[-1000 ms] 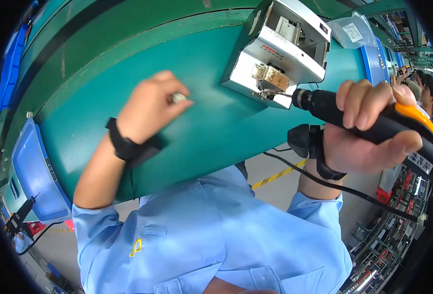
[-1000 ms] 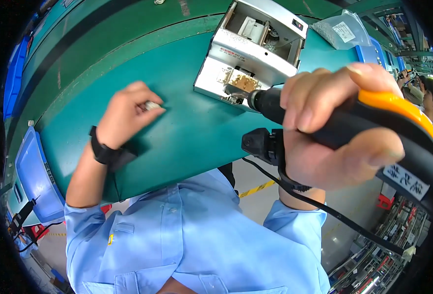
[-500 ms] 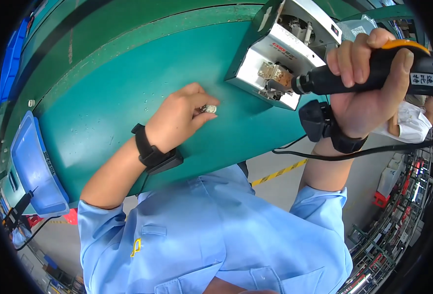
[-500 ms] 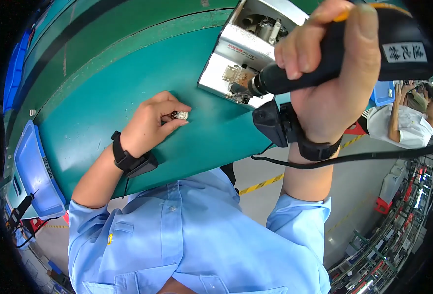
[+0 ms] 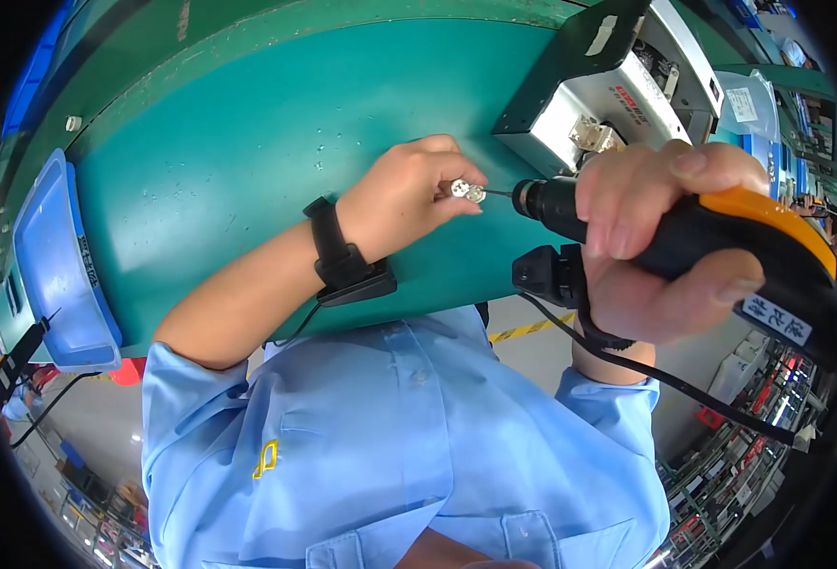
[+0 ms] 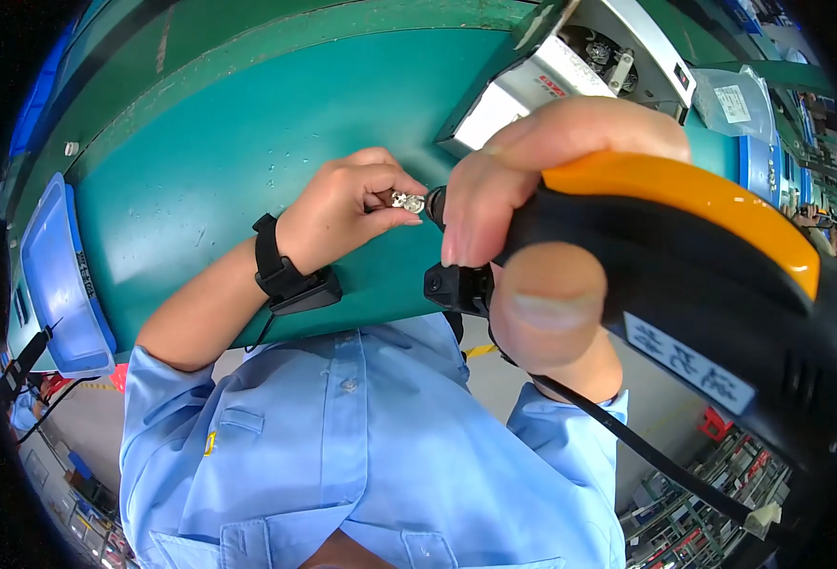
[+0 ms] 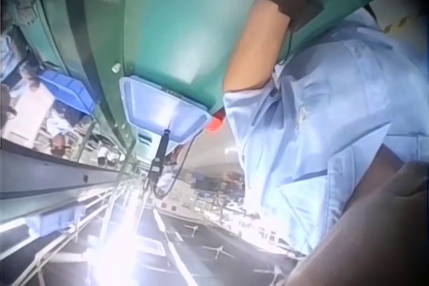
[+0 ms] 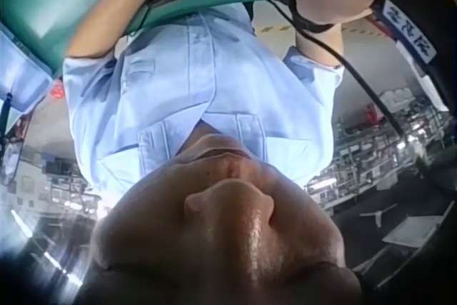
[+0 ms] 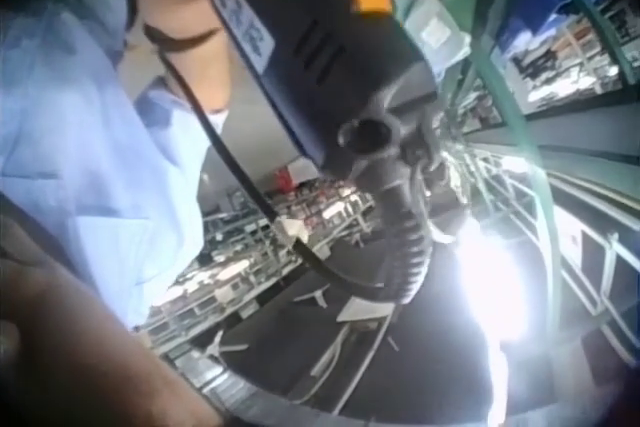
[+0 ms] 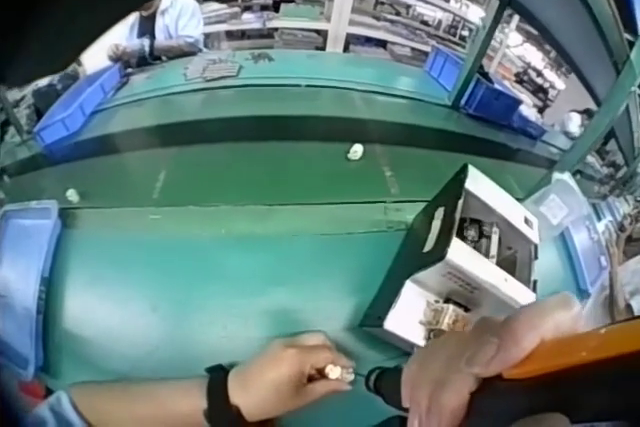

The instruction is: The person picks up a small white component from the conveyor belt, positions it against a stationary fixture, and drives a screw into it using a power screwdriver. After completing the assembly, the person places the finished part back onto the conveyor belt and repeats the process.

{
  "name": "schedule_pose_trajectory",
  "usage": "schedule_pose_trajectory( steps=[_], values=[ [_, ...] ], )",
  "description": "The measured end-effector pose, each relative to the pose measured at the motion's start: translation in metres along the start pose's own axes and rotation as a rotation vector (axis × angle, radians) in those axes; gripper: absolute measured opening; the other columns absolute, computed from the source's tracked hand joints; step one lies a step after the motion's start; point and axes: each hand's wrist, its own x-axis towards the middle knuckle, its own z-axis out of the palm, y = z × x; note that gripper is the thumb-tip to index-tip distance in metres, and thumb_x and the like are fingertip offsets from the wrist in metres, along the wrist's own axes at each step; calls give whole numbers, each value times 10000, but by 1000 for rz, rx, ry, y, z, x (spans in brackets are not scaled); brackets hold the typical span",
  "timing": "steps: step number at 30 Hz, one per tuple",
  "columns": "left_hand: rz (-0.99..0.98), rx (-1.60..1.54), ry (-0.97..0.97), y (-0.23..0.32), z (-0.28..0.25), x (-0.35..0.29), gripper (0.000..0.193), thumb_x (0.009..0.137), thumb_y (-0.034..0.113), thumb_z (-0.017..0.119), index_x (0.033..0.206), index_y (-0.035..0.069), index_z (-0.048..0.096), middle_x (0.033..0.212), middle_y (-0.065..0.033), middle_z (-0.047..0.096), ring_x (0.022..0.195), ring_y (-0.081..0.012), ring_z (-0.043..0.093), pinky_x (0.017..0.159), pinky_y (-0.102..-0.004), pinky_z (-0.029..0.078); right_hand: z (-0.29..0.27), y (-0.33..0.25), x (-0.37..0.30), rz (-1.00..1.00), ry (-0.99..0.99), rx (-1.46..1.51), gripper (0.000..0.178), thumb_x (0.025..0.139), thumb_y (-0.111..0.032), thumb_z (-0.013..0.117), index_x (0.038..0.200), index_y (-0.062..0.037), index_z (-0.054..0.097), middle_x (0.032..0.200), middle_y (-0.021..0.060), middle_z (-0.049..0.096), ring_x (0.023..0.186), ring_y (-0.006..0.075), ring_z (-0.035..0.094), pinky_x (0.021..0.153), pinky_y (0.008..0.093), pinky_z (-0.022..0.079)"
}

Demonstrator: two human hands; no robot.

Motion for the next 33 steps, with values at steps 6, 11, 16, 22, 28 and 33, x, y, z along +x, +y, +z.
schedule_pose_trajectory(
  steps=[6, 11, 16, 22, 28, 33],
  values=[
    [32, -4, -7, 5, -2, -2, 215, 773, 73, 753, 976, 45, 688, 903, -96, 613, 723, -236, 624, 654, -336, 522, 13, -10, 1, 148, -51, -263, 582, 908, -631, 508, 1046, -70, 435, 572, -7, 438, 469, 113, 440, 503, 270, 382],
    [72, -22, 22, 7, 1, -5, 203, 776, 62, 744, 970, 41, 687, 908, -105, 614, 723, -253, 624, 660, -346, 523, 18, -13, 2, 137, -102, -338, 547, 910, -610, 525, 1001, -80, 420, 565, -8, 436, 443, 116, 435, 489, 273, 385],
    [76, -4, 32, 8, -1, -4, 192, 777, 64, 743, 958, 37, 683, 906, -105, 613, 723, -264, 622, 657, -359, 520, 18, -12, 2, 100, -93, -285, 552, 906, -604, 539, 1040, -77, 447, 569, -12, 438, 451, 113, 443, 481, 272, 378],
    [71, 73, 28, 13, -5, -3, 191, 775, 77, 749, 943, 40, 667, 895, -105, 600, 721, -265, 620, 642, -368, 509, -8, -38, 7, -228, -119, 35, 571, 904, -586, 559, 1156, -73, 527, 601, -28, 449, 506, 97, 457, 500, 271, 350],
    [90, 108, 47, 15, 0, -5, 213, 780, 77, 749, 966, 53, 647, 880, -104, 574, 716, -255, 622, 633, -364, 508, -55, -77, 19, -258, -27, -96, 543, 933, -577, 503, 1143, -79, 560, 631, -31, 450, 539, 90, 437, 544, 266, 331],
    [78, 99, 30, 12, 0, -3, 230, 777, 68, 754, 978, 63, 642, 874, -100, 561, 709, -246, 620, 620, -357, 507, -63, -52, 21, -224, -66, -79, 550, 952, -576, 452, 1137, -71, 564, 642, -22, 444, 547, 92, 423, 562, 263, 323]
  ],
)
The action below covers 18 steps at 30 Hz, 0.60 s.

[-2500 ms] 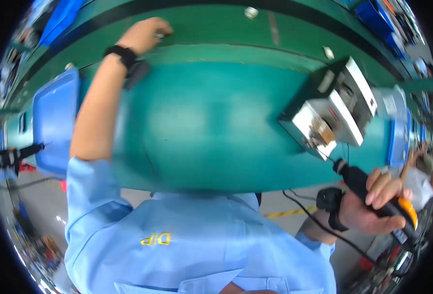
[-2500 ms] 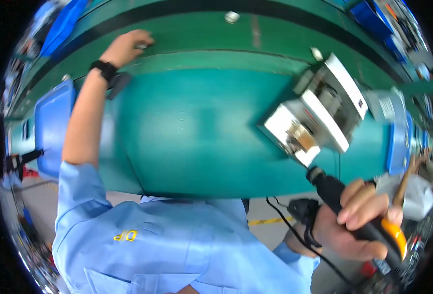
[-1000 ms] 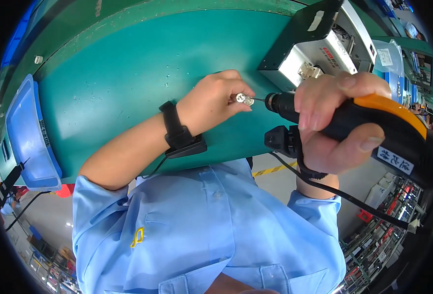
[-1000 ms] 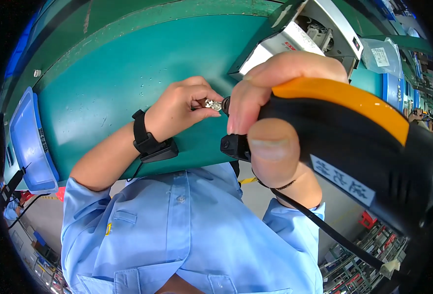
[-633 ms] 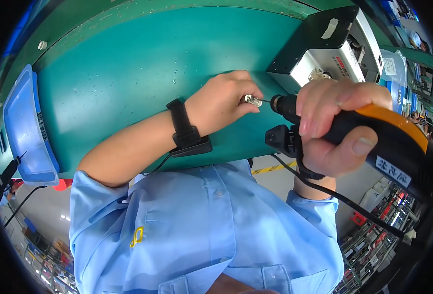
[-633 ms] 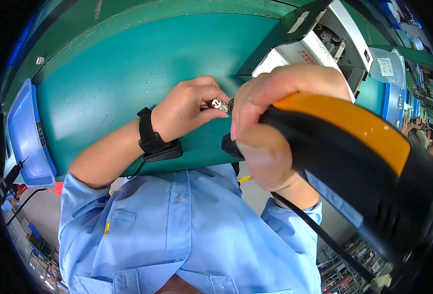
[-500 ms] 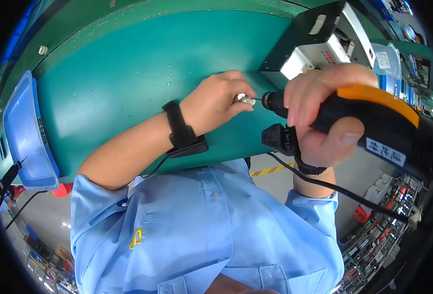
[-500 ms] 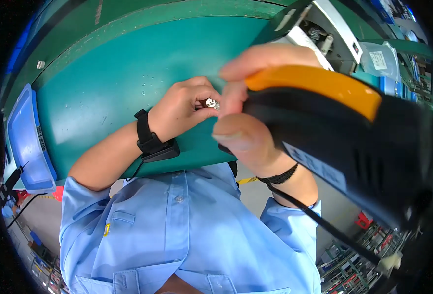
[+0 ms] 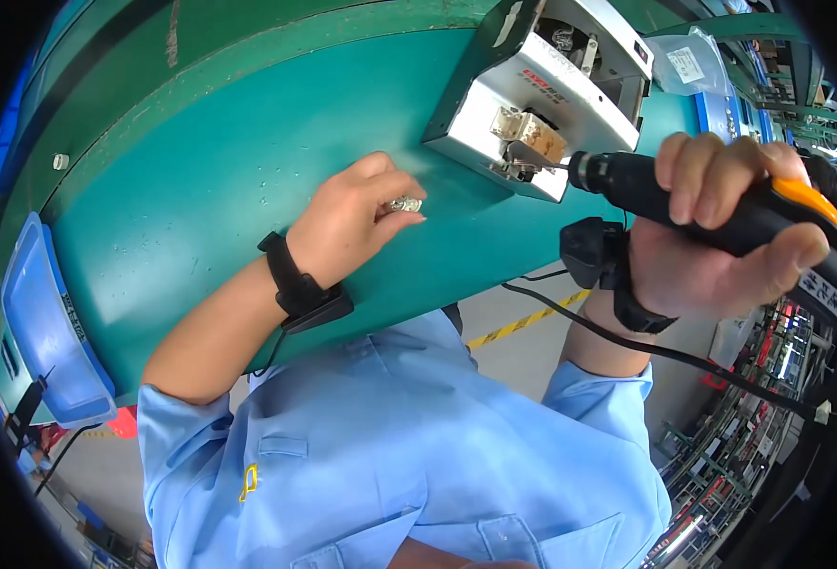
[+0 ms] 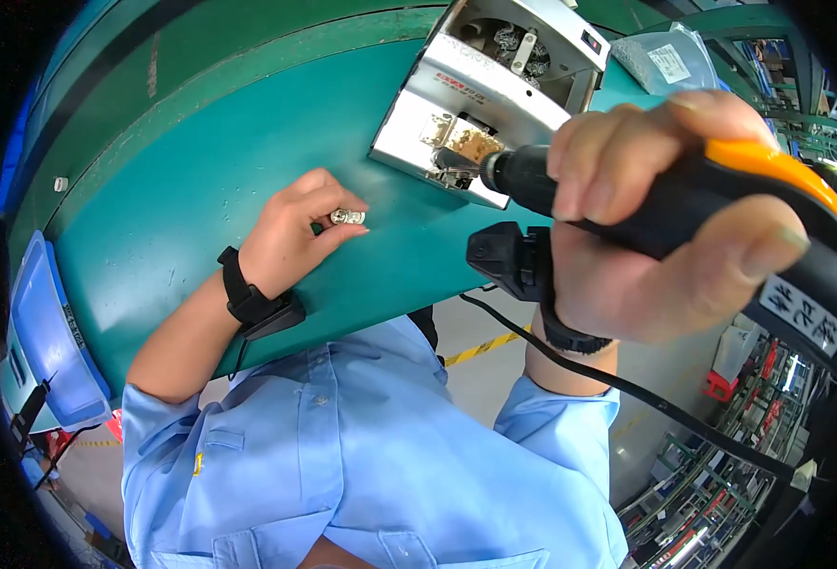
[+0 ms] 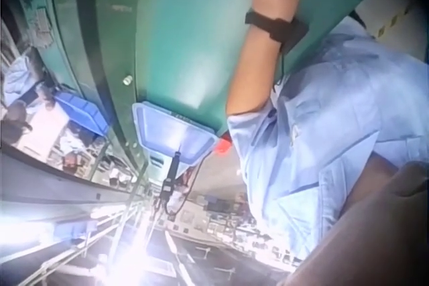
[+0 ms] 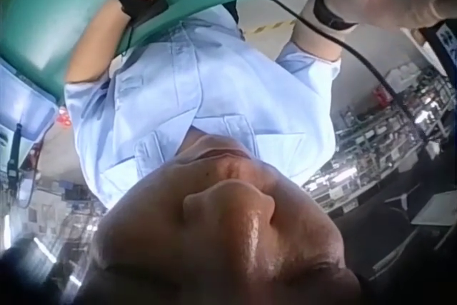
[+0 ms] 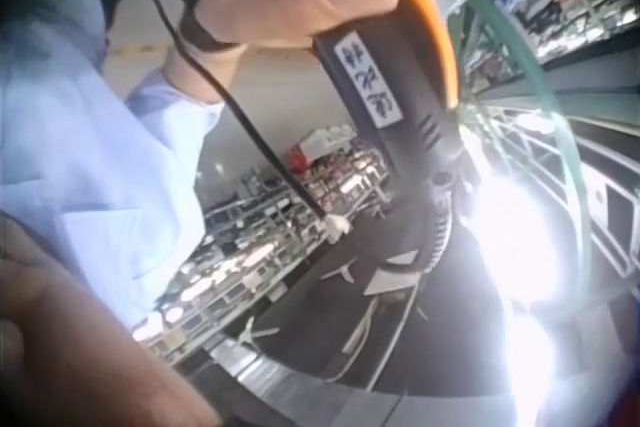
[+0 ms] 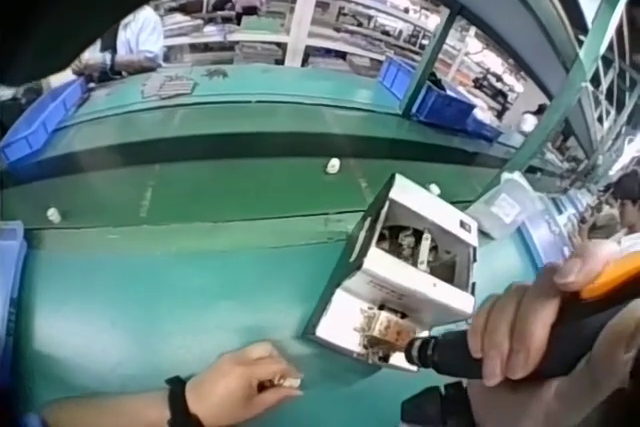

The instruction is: The person picks up a small white component from the conveyor belt, positions it against a stationary fixture, and drives a screw into it using a power screwdriver. After completing the assembly, the person places the finished part back onto the conveyor belt and repeats the process.

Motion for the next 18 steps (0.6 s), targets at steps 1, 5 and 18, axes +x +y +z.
schedule_pose_trajectory(
  steps=[1, 5, 18],
  values=[
    [-2, -8, -3, -1, 0, 0, 231, 776, 65, 756, 977, 65, 643, 874, -99, 559, 706, -243, 619, 615, -354, 507, 0, 5, 0, 15, 1, 38, 551, 955, -576, 443, 1133, -68, 563, 641, -19, 440, 545, 92, 421, 562, 263, 321],
    [-20, -50, -5, -1, 2, 1, 231, 772, 45, 753, 977, 58, 648, 887, -96, 570, 694, -239, 614, 605, -345, 504, -5, 15, 2, 67, -60, 124, 538, 965, -552, 440, 1130, -55, 561, 639, -14, 429, 541, 94, 403, 569, 271, 323],
    [-32, -40, -10, -7, -1, 5, 219, 780, 30, 731, 983, 41, 652, 921, -93, 601, 689, -229, 603, 622, -342, 514, 32, 31, -8, 239, 40, 294, 543, 962, -557, 463, 1114, -40, 531, 645, -11, 437, 520, 100, 391, 556, 265, 340]
  ],
)
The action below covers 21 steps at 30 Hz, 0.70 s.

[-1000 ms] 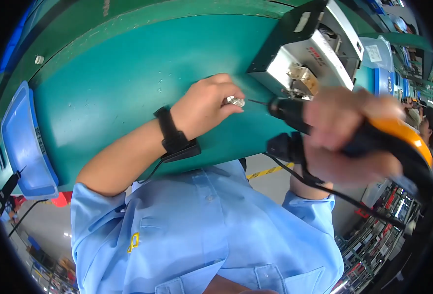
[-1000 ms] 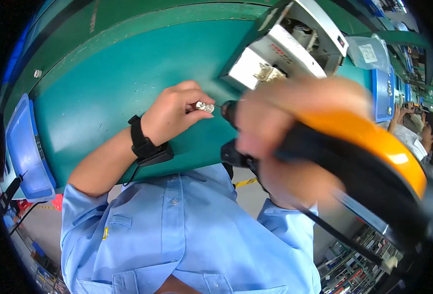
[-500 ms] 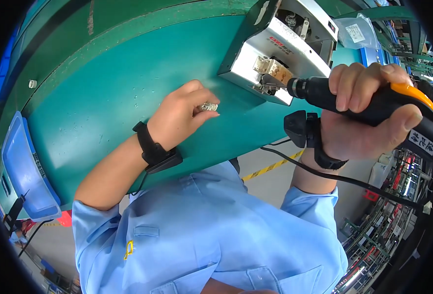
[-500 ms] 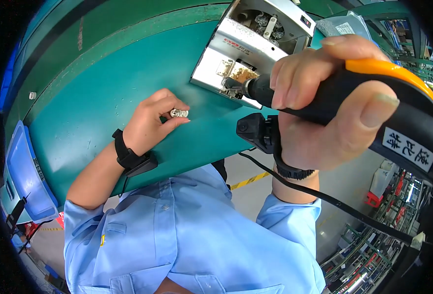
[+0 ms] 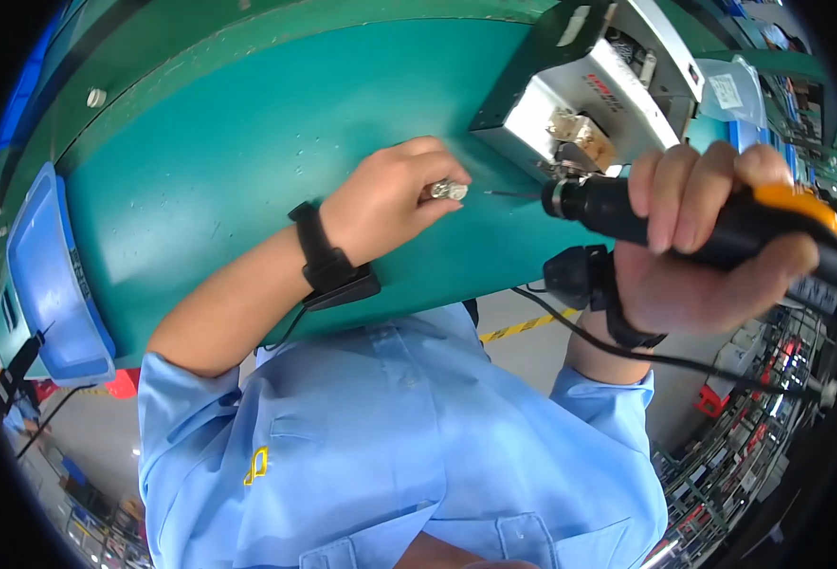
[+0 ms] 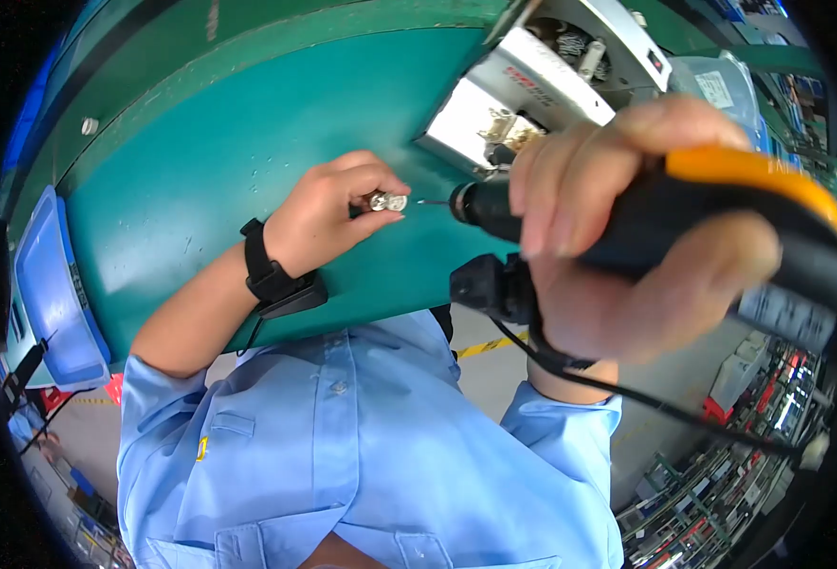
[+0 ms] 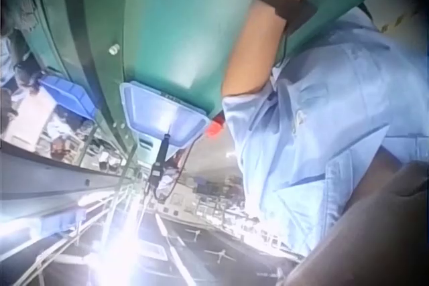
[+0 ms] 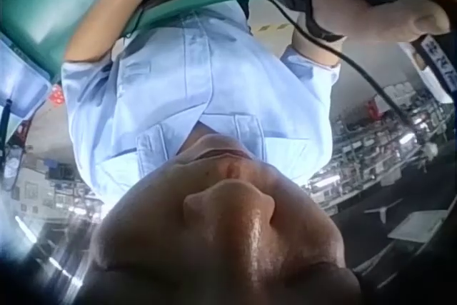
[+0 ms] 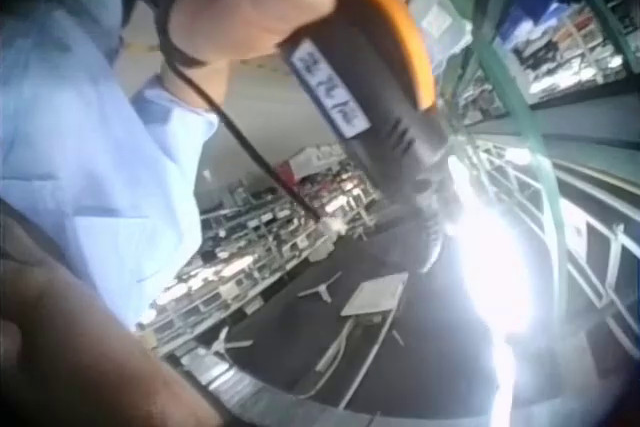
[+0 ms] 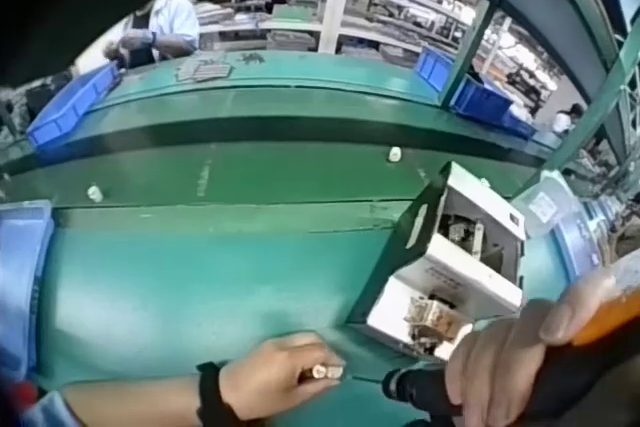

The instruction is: The person picks up a small white component from the conveyor belt, positions it against a stationary fixture, and drives a screw into it using a power screwdriver. After completing the assembly, the person places the finished part back onto the conveyor belt and repeats the process.

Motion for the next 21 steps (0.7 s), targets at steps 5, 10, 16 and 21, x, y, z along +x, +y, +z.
schedule_pose_trajectory(
  steps=[5, 10, 16, 21],
  values=[
    [12, -26, -14, -2, -3, 0, 211, 787, 25, 720, 984, 37, 644, 920, -97, 603, 697, -232, 612, 633, -348, 520, 20, 24, -9, -91, -140, -66, 608, 930, -615, 482, 1131, -41, 481, 619, -9, 449, 498, 107, 424, 528, 272, 359],
    [33, -15, -24, -5, -2, 0, 203, 792, 26, 714, 981, 33, 640, 923, -104, 605, 719, -240, 627, 652, -356, 527, 24, 33, -11, -47, -147, -148, 622, 909, -641, 498, 1109, -53, 453, 592, -7, 451, 485, 115, 437, 517, 274, 372],
    [51, -38, -20, -3, 0, -1, 189, 796, 19, 706, 972, 30, 639, 922, -107, 608, 756, -267, 638, 667, -370, 531, 26, 29, -16, -93, -190, -172, 611, 906, -619, 528, 1112, -49, 449, 609, 5, 478, 494, 117, 455, 519, 264, 379],
    [77, -19, -33, 4, 1, -3, 161, 798, 12, 699, 946, 25, 637, 913, -109, 610, 795, -289, 637, 683, -376, 532, 27, 15, -15, -129, -256, -184, 603, 909, -590, 549, 1125, -37, 444, 635, 18, 501, 503, 119, 469, 520, 257, 386]
  ],
)
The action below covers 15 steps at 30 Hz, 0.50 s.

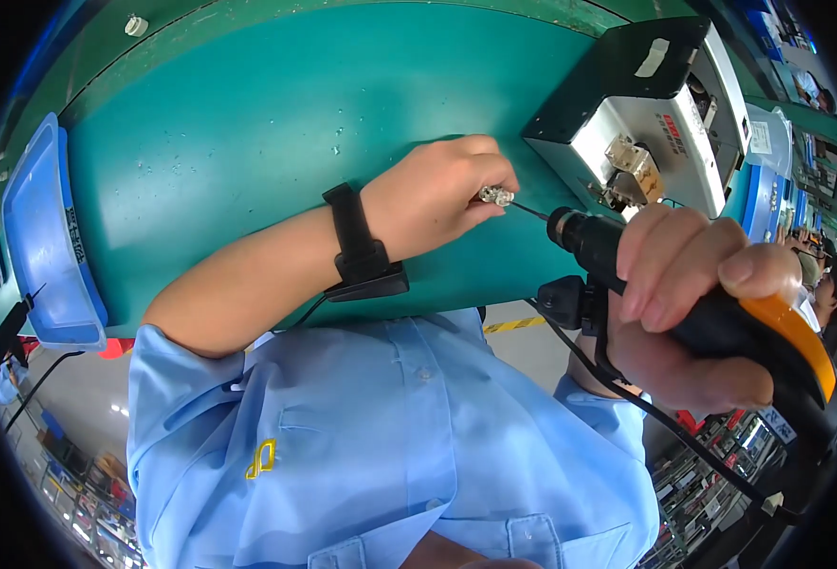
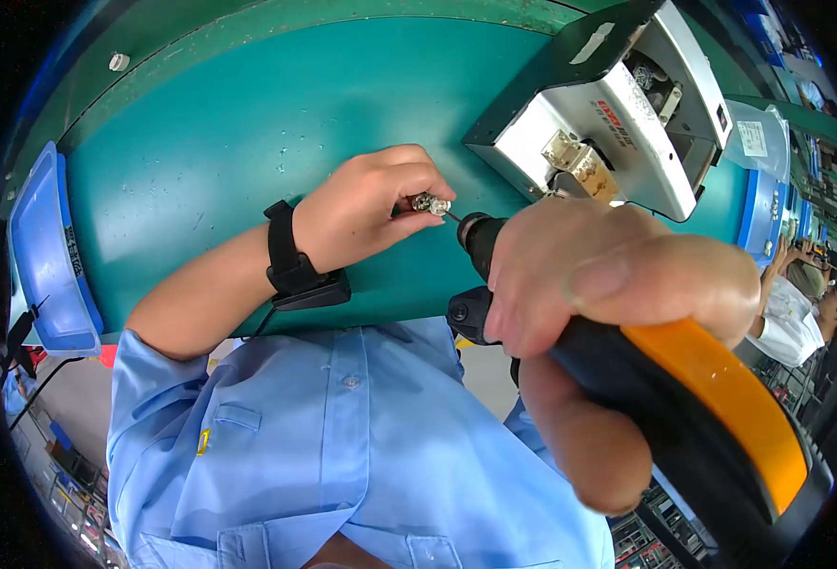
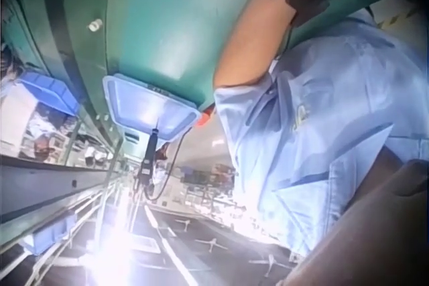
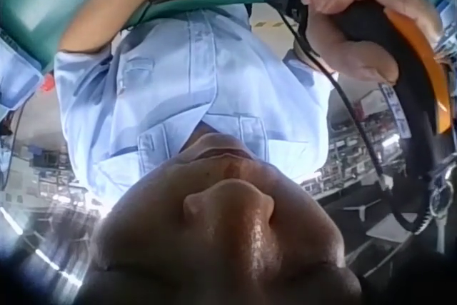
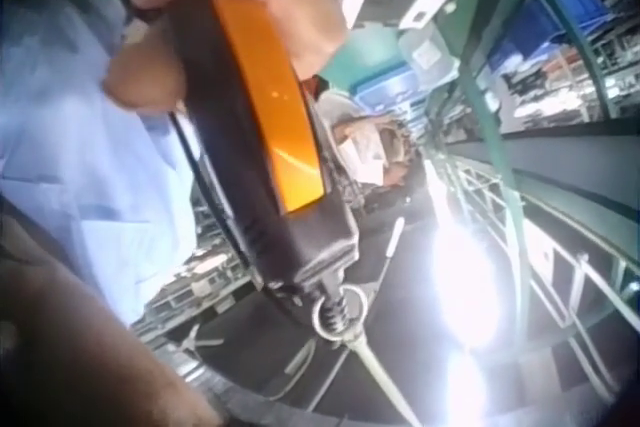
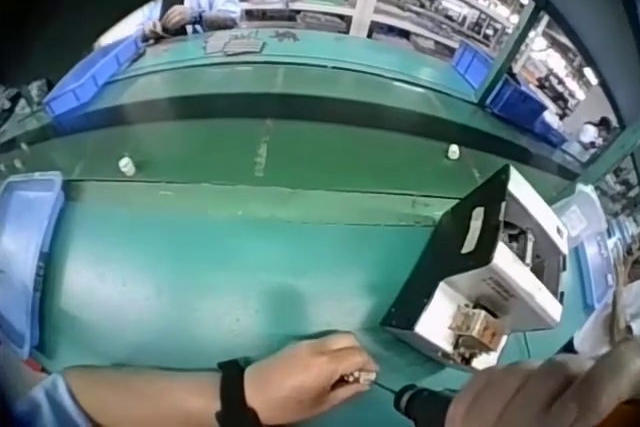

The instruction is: The person picks up a small white component from the conveyor belt, positions it against a stationary fixture, and drives a screw into it using a power screwdriver. After completing the assembly, the person places the finished part back onto the conveyor belt and repeats the process.

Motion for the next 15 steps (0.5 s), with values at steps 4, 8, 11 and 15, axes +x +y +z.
schedule_pose_trajectory(
  steps=[4, 8, 11, 15],
  values=[
    [8, -15, -5, -1, 3, -1, 177, 794, 4, 706, 954, 21, 635, 914, -101, 604, 783, -265, 629, 671, -356, 528, 1, 2, -3, 19, -36, -14, 585, 913, -568, 559, 1116, -33, 439, 651, 27, 514, 510, 126, 479, 520, 257, 393],
    [15, -12, 17, -5, 2, -5, 227, 789, -11, 721, 996, 18, 634, 926, -83, 592, 734, -207, 618, 632, -314, 520, 1, 8, -3, 27, -97, -3, 565, 911, -558, 570, 1091, -40, 435, 655, 31, 521, 516, 133, 493, 519, 261, 400],
    [26, -29, -4, -2, 3, -1, 223, 789, -15, 719, 992, 15, 632, 923, -85, 591, 737, -209, 620, 631, -316, 518, 3, 6, -2, 39, -94, -38, 555, 906, -556, 581, 1071, -47, 435, 648, 29, 519, 516, 134, 498, 514, 264, 403],
    [43, -1, 9, -4, -1, 1, 222, 785, -19, 716, 988, 18, 632, 920, -100, 590, 742, -240, 622, 633, -327, 519, 9, 8, 1, 79, -22, -88, 549, 894, -560, 597, 1055, -59, 443, 630, 18, 511, 502, 125, 489, 501, 260, 393]
  ],
)
